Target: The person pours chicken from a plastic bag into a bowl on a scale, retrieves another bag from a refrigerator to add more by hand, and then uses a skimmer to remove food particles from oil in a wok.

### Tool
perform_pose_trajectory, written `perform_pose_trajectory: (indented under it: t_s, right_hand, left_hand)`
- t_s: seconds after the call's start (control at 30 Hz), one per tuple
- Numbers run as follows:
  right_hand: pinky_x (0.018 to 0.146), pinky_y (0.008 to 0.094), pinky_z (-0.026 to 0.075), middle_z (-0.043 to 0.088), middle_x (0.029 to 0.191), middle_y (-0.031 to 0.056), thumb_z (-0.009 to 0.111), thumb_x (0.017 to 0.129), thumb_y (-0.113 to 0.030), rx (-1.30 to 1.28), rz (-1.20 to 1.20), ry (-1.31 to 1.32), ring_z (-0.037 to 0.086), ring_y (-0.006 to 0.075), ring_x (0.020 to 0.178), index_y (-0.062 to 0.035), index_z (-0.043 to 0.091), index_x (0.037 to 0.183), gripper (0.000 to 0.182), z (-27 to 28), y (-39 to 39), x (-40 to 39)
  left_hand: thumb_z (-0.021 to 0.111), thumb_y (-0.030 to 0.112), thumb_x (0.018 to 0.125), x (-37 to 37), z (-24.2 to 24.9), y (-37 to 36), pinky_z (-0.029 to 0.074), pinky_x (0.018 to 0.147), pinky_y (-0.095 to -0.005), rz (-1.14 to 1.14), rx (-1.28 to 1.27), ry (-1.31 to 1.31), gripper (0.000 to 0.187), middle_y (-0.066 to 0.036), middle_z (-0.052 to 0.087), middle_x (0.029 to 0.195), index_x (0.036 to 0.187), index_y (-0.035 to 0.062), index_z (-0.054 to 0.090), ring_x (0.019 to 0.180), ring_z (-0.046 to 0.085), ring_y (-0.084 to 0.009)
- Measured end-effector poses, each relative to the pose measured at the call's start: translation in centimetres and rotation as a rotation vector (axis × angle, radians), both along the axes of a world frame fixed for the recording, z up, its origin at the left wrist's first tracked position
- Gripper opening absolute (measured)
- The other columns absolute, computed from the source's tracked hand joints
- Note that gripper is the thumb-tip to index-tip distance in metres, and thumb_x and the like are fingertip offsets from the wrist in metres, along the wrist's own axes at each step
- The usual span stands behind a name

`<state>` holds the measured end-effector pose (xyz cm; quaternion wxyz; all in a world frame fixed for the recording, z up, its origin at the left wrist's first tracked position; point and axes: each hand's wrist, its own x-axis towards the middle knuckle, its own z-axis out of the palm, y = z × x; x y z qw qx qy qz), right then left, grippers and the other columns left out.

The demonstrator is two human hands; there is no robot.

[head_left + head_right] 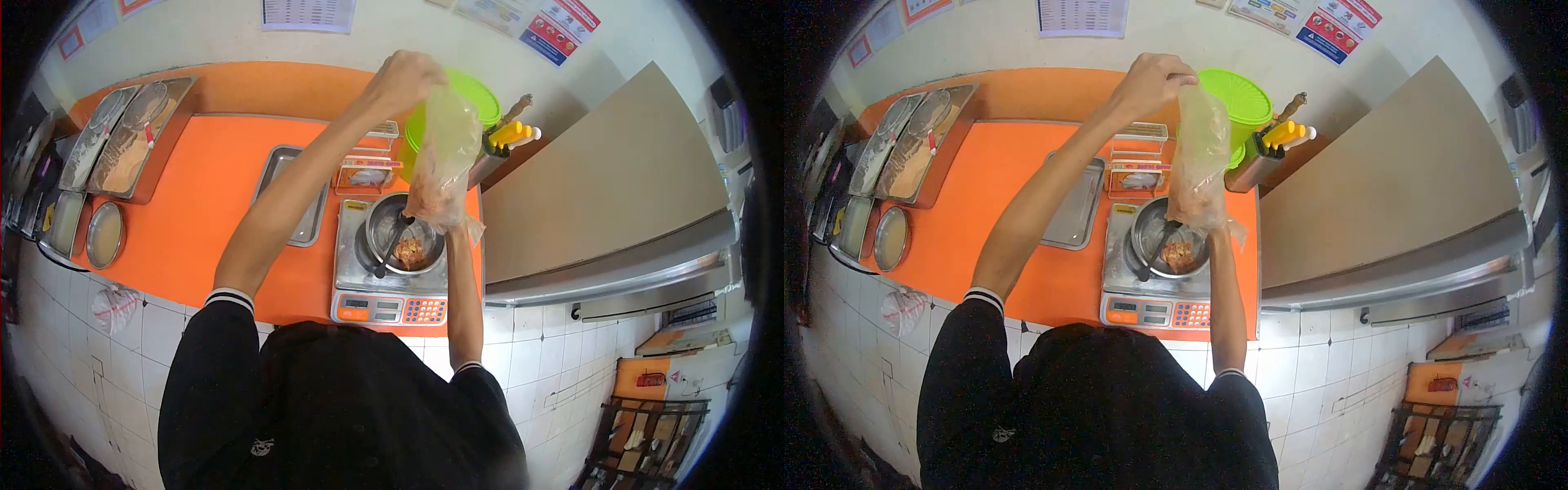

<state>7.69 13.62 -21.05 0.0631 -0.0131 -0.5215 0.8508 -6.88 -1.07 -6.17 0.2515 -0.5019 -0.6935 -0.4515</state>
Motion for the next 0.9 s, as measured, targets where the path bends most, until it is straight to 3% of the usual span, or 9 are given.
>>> perform_pose_trajectory:
  t_s: [0.37,0.77,0.9]
  right_hand:
    - [0.067,0.0289,0.046,0.055,0.098,0.0046,0.052,0.084,-0.026,0.114,-0.054,-0.138,0.055,0.0169,0.082,-0.0053,0.047,0.114,0.036,-3.9,3.3,2.7]
    - [0.069,0.0286,0.046,0.056,0.099,0.0043,0.052,0.085,-0.024,0.145,-0.074,-0.173,0.055,0.0167,0.084,-0.0048,0.047,0.114,0.035,-4.7,3.5,3.9]
    - [0.070,0.0285,0.046,0.056,0.099,0.0042,0.052,0.085,-0.023,0.138,-0.087,-0.183,0.055,0.0167,0.084,-0.0047,0.047,0.114,0.035,-5.5,3.0,4.3]
  left_hand:
    - [0.058,0.011,0.074,-0.6,-2.6,1.8,0.048,0.066,-0.0339,0.015,0.041,-0.094,0.014,-0.015,0.063,0.078,0.081,0.0029,0.067,0.070,0.061,-0.0290]
    - [0.059,0.009,0.074,0.4,-1.0,0.0,0.048,0.062,-0.0307,-0.035,0.096,-0.098,0.011,-0.012,0.064,0.076,0.080,0.0029,0.067,0.064,0.060,-0.0245]
    - [0.053,0.013,0.069,1.5,0.1,-0.8,0.048,0.071,-0.0356,-0.082,0.072,-0.151,0.020,-0.017,0.063,0.079,0.080,0.0026,0.067,0.074,0.061,-0.0312]
